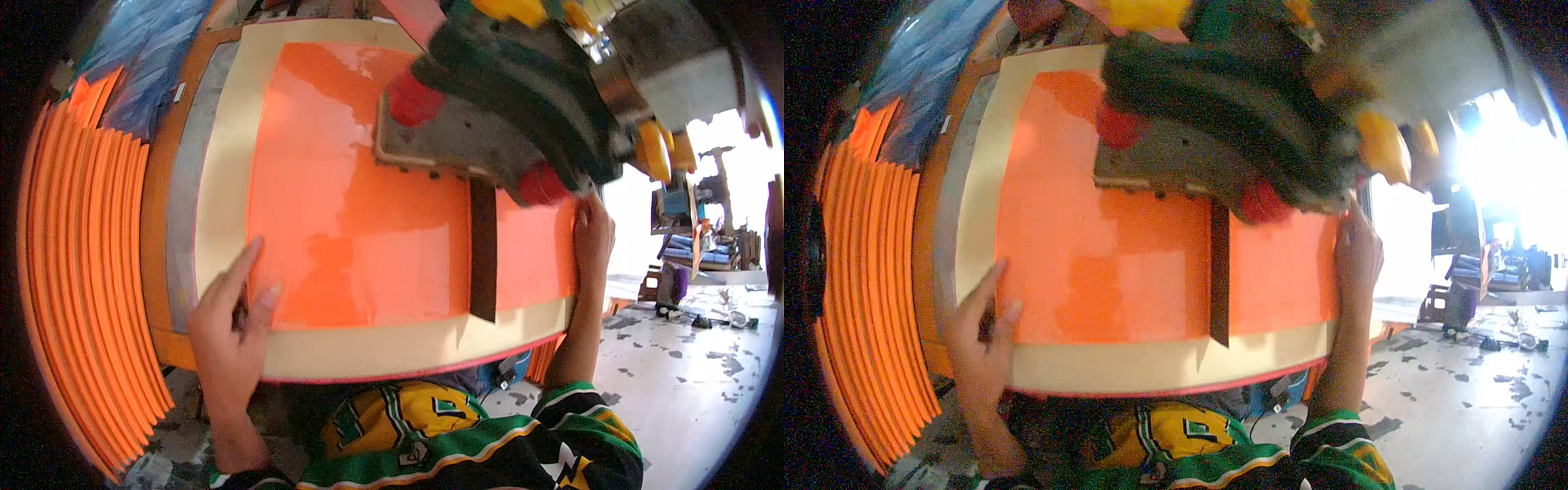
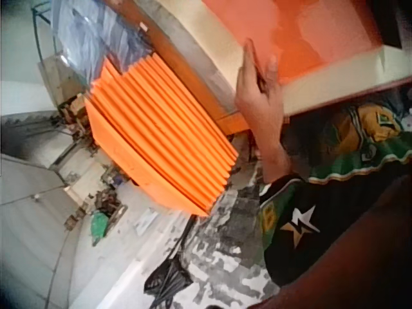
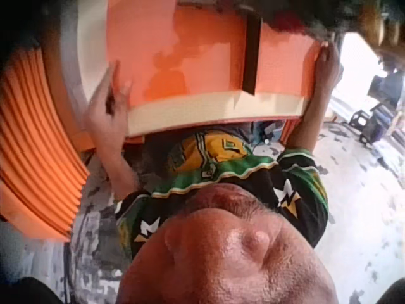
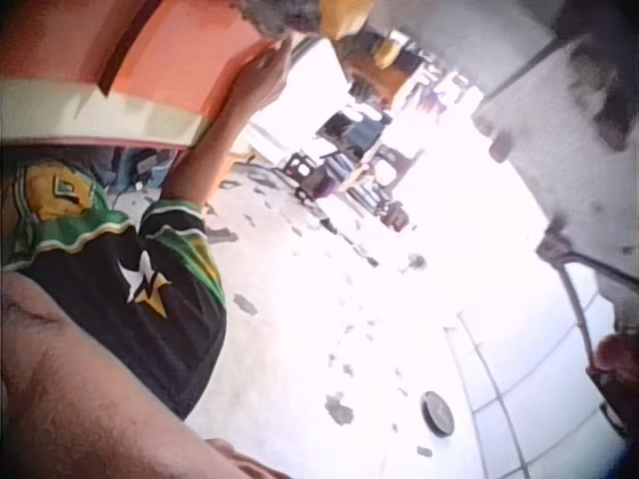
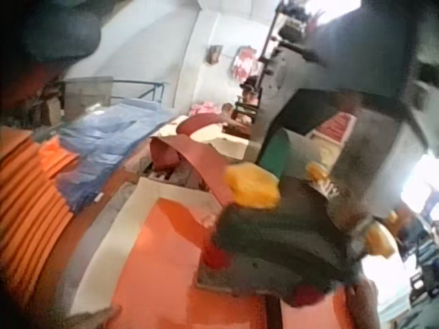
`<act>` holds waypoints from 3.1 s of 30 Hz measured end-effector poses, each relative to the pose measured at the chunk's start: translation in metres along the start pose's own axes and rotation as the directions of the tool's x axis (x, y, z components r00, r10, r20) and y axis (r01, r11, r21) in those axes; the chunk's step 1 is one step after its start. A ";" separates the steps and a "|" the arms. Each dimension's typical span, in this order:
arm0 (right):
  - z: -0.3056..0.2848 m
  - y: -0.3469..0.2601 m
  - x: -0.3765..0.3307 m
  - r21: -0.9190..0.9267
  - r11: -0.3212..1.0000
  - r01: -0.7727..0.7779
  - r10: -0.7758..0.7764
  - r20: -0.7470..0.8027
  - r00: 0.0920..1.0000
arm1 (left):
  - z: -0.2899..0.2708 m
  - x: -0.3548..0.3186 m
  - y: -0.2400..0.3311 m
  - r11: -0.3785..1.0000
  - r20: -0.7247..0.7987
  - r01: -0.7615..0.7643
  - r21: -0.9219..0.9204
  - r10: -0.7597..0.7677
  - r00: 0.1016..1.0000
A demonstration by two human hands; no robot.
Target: The person places orange plastic covers and white paper inserts onto the bed of a press machine. They align the edges by hand, operate the machine to weld the materials together, then remove the finished folders and stack them to the left side.
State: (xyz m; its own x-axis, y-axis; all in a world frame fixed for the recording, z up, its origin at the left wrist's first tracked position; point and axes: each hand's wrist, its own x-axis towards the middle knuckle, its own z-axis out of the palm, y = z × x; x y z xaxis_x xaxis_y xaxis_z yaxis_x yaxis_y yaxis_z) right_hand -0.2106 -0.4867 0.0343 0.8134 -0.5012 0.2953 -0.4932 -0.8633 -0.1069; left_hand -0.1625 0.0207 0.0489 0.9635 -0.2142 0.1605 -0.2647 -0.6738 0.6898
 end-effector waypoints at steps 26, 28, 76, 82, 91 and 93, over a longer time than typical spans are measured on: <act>0.005 0.100 -0.033 -0.136 0.982 -0.130 0.140 0.064 0.988 | -0.011 0.010 -0.034 0.960 0.246 -0.232 -0.155 0.265 0.932; 0.004 0.100 -0.036 -0.137 0.980 -0.144 0.153 0.064 0.986 | -0.009 0.019 -0.033 0.919 0.143 -0.301 -0.255 0.344 0.928; -0.009 0.091 -0.033 -0.165 0.966 -0.199 0.213 0.074 0.974 | -0.008 0.019 -0.030 0.941 0.149 -0.222 -0.254 0.265 0.953; -0.003 0.088 -0.029 -0.162 0.968 -0.190 0.205 0.086 0.975 | -0.013 0.016 -0.029 0.950 0.200 -0.210 -0.232 0.258 0.945; -0.001 0.084 -0.022 -0.153 0.970 -0.187 0.201 0.086 0.976 | -0.012 0.019 -0.030 0.955 0.199 -0.228 -0.192 0.265 0.943; -0.001 0.084 -0.022 -0.157 0.970 -0.187 0.202 0.088 0.975 | -0.012 0.019 -0.029 0.959 0.201 -0.214 -0.185 0.250 0.947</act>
State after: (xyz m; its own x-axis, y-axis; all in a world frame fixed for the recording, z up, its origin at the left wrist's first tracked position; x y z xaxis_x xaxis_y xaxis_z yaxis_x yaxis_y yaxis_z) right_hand -0.2705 -0.5485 0.0201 0.7209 -0.6684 0.1832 -0.6785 -0.7345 -0.0100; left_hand -0.1360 0.0445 0.0406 0.8385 -0.5133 0.1830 -0.4527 -0.4693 0.7582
